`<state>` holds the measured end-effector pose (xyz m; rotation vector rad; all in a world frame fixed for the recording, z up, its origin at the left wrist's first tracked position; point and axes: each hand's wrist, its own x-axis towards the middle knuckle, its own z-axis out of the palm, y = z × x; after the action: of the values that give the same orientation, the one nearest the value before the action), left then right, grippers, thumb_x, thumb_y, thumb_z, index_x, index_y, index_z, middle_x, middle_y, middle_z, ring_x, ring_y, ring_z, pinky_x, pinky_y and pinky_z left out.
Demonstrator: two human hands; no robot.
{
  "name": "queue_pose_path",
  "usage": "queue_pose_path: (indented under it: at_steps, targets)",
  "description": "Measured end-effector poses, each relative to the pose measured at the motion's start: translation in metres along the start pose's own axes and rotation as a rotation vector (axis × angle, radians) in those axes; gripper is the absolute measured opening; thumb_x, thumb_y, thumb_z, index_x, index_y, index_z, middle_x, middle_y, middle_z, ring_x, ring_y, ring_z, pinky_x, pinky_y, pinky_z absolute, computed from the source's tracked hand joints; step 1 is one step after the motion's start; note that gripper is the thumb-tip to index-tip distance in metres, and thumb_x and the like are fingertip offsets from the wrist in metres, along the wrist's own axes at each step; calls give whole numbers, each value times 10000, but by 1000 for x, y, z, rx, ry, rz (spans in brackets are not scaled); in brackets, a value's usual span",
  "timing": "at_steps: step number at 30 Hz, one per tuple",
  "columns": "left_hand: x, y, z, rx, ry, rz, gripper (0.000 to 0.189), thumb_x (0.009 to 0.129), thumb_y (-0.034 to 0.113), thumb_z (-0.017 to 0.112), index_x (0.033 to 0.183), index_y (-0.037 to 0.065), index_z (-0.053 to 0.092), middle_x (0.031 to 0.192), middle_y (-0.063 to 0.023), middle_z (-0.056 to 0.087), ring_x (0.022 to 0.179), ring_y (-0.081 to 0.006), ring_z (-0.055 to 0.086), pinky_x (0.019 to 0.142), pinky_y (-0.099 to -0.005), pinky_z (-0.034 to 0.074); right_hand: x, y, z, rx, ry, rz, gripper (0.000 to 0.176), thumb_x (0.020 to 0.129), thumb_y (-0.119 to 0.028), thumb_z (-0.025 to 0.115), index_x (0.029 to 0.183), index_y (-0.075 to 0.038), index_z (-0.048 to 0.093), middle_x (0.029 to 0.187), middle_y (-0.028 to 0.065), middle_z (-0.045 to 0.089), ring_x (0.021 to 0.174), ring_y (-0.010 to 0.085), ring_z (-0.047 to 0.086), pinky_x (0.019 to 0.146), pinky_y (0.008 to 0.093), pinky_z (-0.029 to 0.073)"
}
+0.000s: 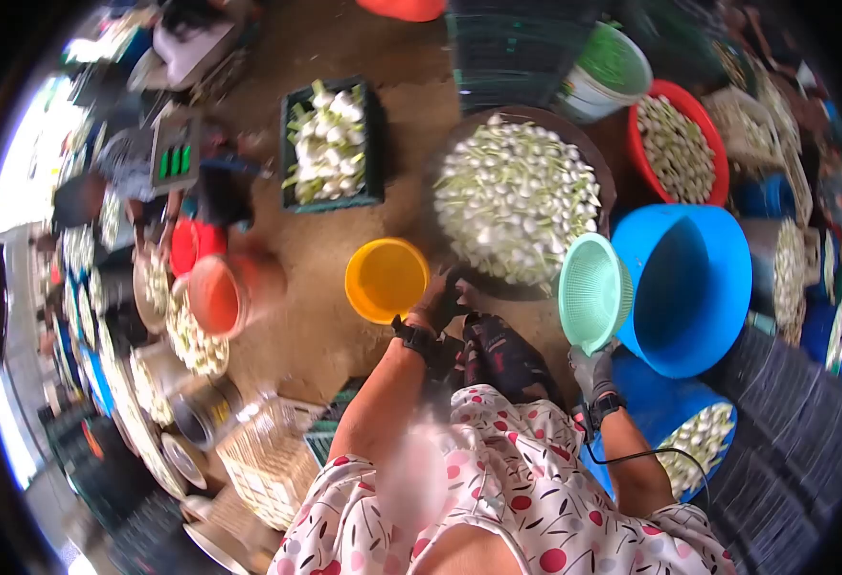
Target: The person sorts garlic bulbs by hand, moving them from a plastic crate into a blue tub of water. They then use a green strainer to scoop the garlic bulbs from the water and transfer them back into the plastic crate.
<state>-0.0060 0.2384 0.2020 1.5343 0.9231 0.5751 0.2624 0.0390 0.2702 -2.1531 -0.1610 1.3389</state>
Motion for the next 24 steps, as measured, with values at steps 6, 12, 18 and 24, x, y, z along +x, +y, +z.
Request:
queue_pose_path:
  at_steps: [6, 12, 18, 24]
  targets:
    - [-149, 11, -26, -1017, 747, -784, 320, 834, 330, 630, 1083, 134, 588, 931, 7, 580, 829, -113, 550, 650, -277, 443, 28, -29, 11, -385, -325, -47, 143, 834, -130, 618, 722, -60, 564, 597, -24, 474, 495, 92, 444, 460, 247, 348]
    - [-365, -19, 55, -1238, 1374, -716, 225, 856, 249, 600, 1052, 139, 599, 839, 35, 588, 702, -68, 558, 549, -219, 422, 135, -48, 48, -681, -768, -153, 309, 864, -346, 457, 990, -85, 564, 772, 80, 569, 552, 207, 513, 434, 325, 403]
    - [-491, 25, 216, -1394, 1844, -754, 257, 859, 270, 587, 1079, 139, 602, 877, 34, 612, 714, -85, 573, 611, -283, 457, 102, -63, 141, -702, -995, 23, 407, 806, -372, 427, 1055, -73, 546, 877, 116, 585, 613, 242, 523, 483, 323, 424]
    - [-519, 22, 356, -1617, 2220, -930, 200, 821, 285, 598, 964, 155, 648, 727, 51, 597, 576, -94, 543, 515, -297, 434, -64, -42, 201, -1186, -1052, -344, 127, 867, -169, 615, 910, -53, 586, 755, -13, 566, 606, 84, 509, 499, 232, 376]
